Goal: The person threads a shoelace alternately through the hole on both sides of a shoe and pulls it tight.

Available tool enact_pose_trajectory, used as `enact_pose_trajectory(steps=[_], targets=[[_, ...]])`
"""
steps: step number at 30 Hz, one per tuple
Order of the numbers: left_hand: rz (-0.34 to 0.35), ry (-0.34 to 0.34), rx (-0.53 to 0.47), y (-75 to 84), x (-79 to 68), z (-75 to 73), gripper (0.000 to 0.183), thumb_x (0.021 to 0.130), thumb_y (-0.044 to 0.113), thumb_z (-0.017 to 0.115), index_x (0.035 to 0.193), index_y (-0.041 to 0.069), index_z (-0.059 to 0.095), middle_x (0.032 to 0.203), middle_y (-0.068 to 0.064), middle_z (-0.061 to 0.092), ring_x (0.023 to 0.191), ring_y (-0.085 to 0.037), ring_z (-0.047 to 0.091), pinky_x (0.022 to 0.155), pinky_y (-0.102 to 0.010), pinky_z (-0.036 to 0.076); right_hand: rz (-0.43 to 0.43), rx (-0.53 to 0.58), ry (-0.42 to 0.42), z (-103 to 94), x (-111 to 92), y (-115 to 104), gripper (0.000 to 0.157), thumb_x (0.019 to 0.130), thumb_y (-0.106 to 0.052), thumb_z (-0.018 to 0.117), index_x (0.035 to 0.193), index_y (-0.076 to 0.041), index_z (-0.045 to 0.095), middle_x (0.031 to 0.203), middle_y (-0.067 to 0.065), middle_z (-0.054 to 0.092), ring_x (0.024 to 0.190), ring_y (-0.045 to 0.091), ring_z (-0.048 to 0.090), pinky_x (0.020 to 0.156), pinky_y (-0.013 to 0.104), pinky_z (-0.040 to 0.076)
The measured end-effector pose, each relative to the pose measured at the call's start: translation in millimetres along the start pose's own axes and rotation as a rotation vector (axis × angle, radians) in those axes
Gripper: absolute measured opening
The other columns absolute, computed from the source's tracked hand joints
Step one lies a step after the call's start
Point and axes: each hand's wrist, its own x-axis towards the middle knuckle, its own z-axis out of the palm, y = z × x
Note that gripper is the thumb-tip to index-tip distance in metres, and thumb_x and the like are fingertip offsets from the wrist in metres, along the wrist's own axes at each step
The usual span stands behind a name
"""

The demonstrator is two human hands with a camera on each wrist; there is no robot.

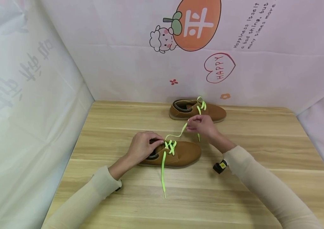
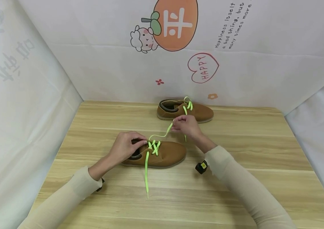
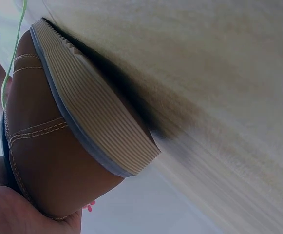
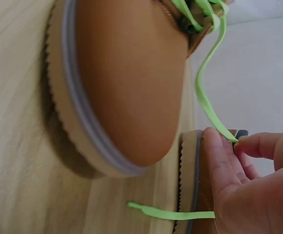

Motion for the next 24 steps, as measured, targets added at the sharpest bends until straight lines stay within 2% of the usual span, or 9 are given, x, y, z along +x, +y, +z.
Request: enact_pose_trajectory(steps=[6, 12, 16, 20, 24], targets=[[-0.007, -0.011, -0.004, 0.6, 0.2, -0.8, 0.004, 0.093, 0.014, 0.084, 0.097, 0.013, 0.085, 0.098, 0.002, 0.082, 0.097, -0.017, 0.077, 0.091, -0.039, 0.061, 0.026, -0.111, -0.043, -0.9, -4, 7, 0.026, 0.108, 0.001, 0.053, 0.124, 0.021, 0.058, 0.12, 0.037, 0.07, 0.101, 0.029, 0.078, 0.094, 0.043, 0.06], [-0.019, -0.022, -0.004, 0.5, 0.3, -2.1, 0.005, 0.094, 0.015, 0.083, 0.098, 0.014, 0.085, 0.098, 0.003, 0.082, 0.098, -0.017, 0.077, 0.093, -0.039, 0.06, 0.024, -0.164, -0.056, -5.2, -9, 11, 0.034, 0.108, 0.0, 0.053, 0.133, 0.024, 0.053, 0.125, 0.04, 0.066, 0.107, 0.036, 0.076, 0.095, 0.043, 0.06], [-0.028, -0.045, -0.017, 1.4, -0.6, -5.6, 0.006, 0.095, 0.016, 0.081, 0.1, 0.014, 0.085, 0.1, 0.002, 0.082, 0.1, -0.018, 0.077, 0.094, -0.04, 0.06, 0.004, -0.254, -0.058, -11.6, -16, 13, 0.036, 0.108, -0.003, 0.056, 0.133, 0.022, 0.055, 0.122, 0.038, 0.068, 0.105, 0.036, 0.077, 0.093, 0.043, 0.061], [-0.028, -0.057, 0.004, 1.3, -1.2, -12.6, 0.008, 0.098, 0.018, 0.079, 0.102, 0.015, 0.085, 0.104, 0.002, 0.082, 0.102, -0.018, 0.077, 0.094, -0.041, 0.06, -0.056, -0.444, -0.067, -21.3, -27, 12, 0.034, 0.106, -0.009, 0.061, 0.13, 0.015, 0.064, 0.117, 0.03, 0.074, 0.097, 0.035, 0.077, 0.086, 0.043, 0.064], [-0.027, -0.031, 0.04, -1.1, -0.8, -24.7, 0.011, 0.099, 0.019, 0.077, 0.105, 0.013, 0.084, 0.106, 0.001, 0.081, 0.102, -0.02, 0.077, 0.089, -0.041, 0.061, -0.171, -0.677, -0.049, -32.7, -37, 9, 0.031, 0.105, -0.014, 0.065, 0.126, 0.007, 0.071, 0.113, 0.021, 0.077, 0.1, 0.034, 0.075, 0.087, 0.044, 0.061]])
